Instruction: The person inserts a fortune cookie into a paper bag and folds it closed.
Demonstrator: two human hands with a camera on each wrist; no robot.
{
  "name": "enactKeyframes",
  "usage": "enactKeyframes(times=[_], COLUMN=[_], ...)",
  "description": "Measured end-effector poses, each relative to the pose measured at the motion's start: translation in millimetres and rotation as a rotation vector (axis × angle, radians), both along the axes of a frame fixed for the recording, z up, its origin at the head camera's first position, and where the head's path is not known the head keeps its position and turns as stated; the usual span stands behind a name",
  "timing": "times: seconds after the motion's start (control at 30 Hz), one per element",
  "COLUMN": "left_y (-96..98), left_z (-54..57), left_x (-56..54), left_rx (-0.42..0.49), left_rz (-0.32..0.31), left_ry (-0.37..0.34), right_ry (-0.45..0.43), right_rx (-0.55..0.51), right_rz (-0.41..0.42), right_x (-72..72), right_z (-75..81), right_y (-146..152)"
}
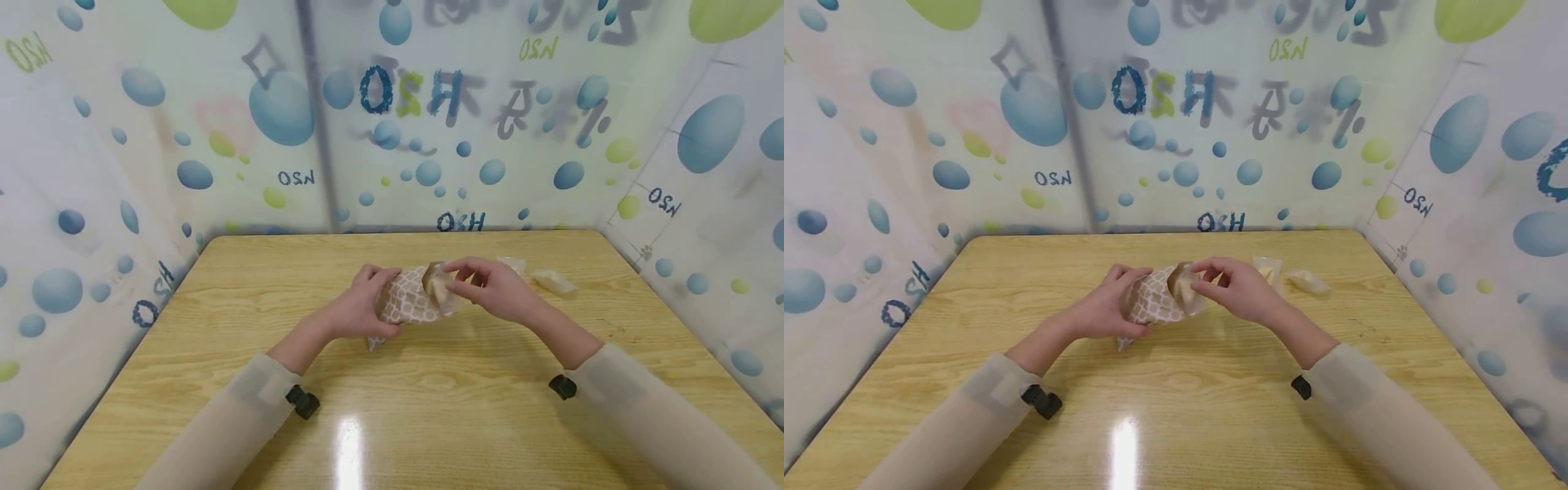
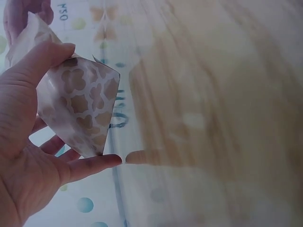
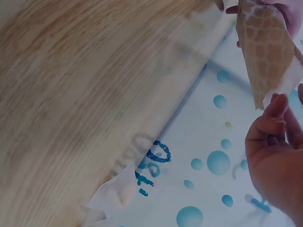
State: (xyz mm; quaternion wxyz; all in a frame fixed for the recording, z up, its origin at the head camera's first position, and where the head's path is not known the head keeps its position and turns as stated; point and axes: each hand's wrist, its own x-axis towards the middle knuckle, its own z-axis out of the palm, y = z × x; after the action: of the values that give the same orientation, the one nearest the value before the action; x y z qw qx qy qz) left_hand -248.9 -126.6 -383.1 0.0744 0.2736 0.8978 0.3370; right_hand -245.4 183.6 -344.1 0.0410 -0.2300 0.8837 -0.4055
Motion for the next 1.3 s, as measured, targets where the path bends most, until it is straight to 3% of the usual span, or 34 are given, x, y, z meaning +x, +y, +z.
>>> enactKeyframes(times=[0.17, 0.6, 0.9, 1.3], left_y=[-0.8, -0.1, -1.1, 0.8], left_z=[1.8, -1.8, -1.5, -0.4], left_x=[-1.6, -1.7, -1.4, -0.7], left_rx=[0.017, 0.013, 0.017, 0.018], left_rz=[0.009, -0.005, 0.037, 0.032], left_ry=[-0.020, -0.014, 0.004, 0.003], right_ry=[-0.011, -0.010, 0.043, 0.004], right_rx=[-0.043, -0.001, 0.027, 0.054], right_rz=[0.004, -0.014, -0.095, -0.059], right_x=[-1.2, -3.9, 0.0, -1.4], right_z=[-1.8, -10.9, -6.4, -8.8], right_y=[6.1, -6.0, -6.0, -9.8])
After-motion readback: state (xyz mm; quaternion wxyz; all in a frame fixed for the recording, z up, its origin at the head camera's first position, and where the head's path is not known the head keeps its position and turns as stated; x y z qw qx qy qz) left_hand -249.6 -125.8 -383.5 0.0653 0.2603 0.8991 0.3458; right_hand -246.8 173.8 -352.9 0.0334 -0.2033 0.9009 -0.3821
